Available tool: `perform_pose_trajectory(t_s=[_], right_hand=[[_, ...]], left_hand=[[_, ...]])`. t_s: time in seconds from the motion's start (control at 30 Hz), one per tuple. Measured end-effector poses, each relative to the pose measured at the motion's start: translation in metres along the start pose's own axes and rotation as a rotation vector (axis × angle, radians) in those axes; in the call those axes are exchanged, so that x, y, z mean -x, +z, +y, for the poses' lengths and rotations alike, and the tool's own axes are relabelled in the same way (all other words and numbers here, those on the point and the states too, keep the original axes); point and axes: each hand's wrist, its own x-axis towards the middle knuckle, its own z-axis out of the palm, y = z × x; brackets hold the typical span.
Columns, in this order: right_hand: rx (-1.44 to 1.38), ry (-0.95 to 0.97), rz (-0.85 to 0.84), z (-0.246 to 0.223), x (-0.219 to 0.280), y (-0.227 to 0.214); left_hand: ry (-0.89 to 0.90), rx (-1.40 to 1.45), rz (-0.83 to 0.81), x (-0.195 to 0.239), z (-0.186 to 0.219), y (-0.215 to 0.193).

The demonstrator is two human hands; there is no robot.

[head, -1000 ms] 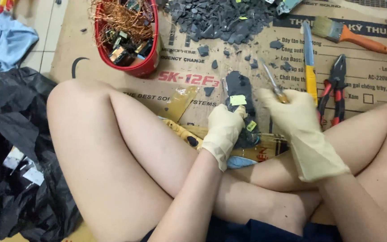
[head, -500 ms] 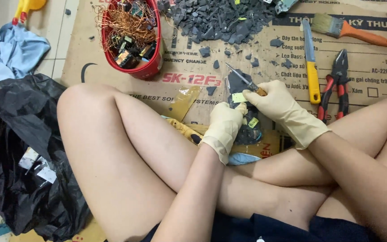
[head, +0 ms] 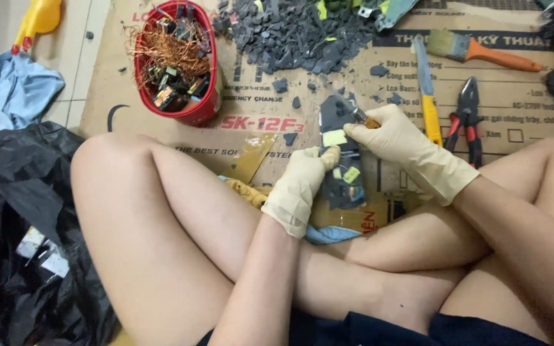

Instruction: The person sits on the floor and uses a screwdriver to disassemble a black electronic device, removing screws and prying open the casing. They manipulate the device and its internal components while wearing gloves.

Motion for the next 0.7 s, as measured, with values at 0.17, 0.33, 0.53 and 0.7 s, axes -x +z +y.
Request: perform_pose_trajectory(t_s=[0.17, 0.33, 0.53, 0.7], right_hand=[[-0.016, -0.011, 0.114, -0.021, 0.016, 0.008], [-0.034, 0.024, 0.181, -0.016, 0.02, 0.018], [-0.028, -0.001, 0.329, -0.004, 0.022, 0.022], [0.039, -0.172, 0.3, 0.001, 0.018, 0.02]], left_hand=[[0.086, 0.064, 0.045, -0.009, 0.004, -0.001], [0.084, 0.085, 0.044, 0.0, 0.015, 0.0], [0.038, 0.008, 0.134, -0.003, 0.013, 0.007], [0.066, 0.093, 0.159, -0.013, -0.001, 0.002]])
